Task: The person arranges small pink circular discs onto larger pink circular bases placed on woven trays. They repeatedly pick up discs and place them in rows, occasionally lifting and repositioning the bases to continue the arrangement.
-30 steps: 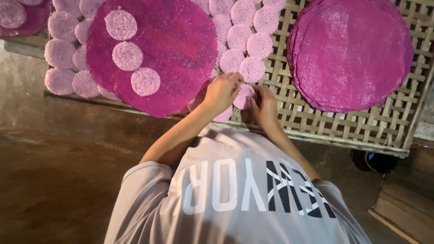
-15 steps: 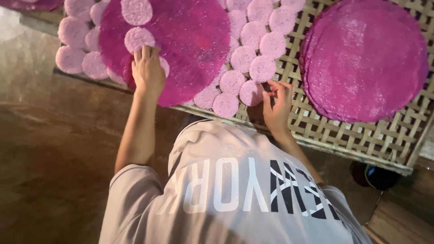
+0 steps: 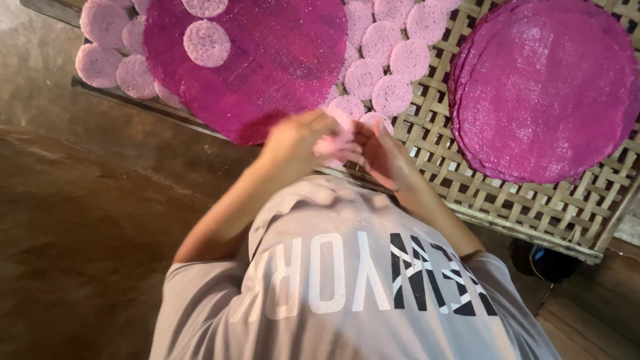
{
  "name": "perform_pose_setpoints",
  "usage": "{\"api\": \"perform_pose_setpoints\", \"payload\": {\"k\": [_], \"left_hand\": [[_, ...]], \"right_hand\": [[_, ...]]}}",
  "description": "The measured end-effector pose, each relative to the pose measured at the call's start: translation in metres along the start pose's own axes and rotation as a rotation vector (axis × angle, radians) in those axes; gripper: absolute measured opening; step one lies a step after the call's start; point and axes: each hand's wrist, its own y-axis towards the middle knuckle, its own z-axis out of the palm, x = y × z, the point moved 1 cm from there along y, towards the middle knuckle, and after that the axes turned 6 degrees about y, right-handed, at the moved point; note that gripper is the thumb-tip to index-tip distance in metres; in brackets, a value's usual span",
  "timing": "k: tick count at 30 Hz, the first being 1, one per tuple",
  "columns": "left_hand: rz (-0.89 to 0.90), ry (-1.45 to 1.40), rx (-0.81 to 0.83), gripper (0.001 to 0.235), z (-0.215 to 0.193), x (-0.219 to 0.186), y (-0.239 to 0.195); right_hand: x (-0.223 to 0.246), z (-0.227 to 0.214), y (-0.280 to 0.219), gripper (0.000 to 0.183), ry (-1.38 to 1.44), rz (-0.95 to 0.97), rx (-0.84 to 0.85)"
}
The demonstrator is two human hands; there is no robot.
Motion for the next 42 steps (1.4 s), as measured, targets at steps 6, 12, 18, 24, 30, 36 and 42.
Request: {"api": "perform_pose_setpoints", "payload": {"k": [6, 12, 18, 24, 30, 36, 42], "left_hand": [[-0.121, -0.136, -0.160, 0.038, 0.004, 0.005, 0.016], [-0.316, -0.092, -0.206, 0.034, 0.008, 0.030, 0.019], [-0.439, 0.032, -0.250, 0.025, 0.026, 0.093, 0.017], [-0.659, 0.675, -0.578, 0.047, -0.007, 0.242, 0.050], [-0.782, 0.655, -0.551, 0.037, -0.034, 0.301, 0.070], [-0.334, 0.007, -0.682, 0.023, -0.035, 0.217, 0.108], [-0.222, -0.256, -0.212, 0.039, 0.059, 0.042, 0.156]], "right_hand": [[-0.001, -0.052, -0.036, 0.038, -0.619, -0.294, -0.277], [-0.037, -0.075, -0.040, 0.051, -1.296, -0.425, -0.211], [-0.040, -0.052, -0.044, 0.050, -1.562, -0.758, -0.332], [-0.034, -0.025, -0.044, 0.040, -1.707, -1.087, -0.634], [-0.024, -0.004, -0.042, 0.039, -1.505, -1.069, -0.597], [0.010, -0.013, 0.026, 0.040, -1.100, -0.831, -0.339], [0.090, -0.081, 0.121, 0.040, 0.255, -0.522, 0.194]]}}
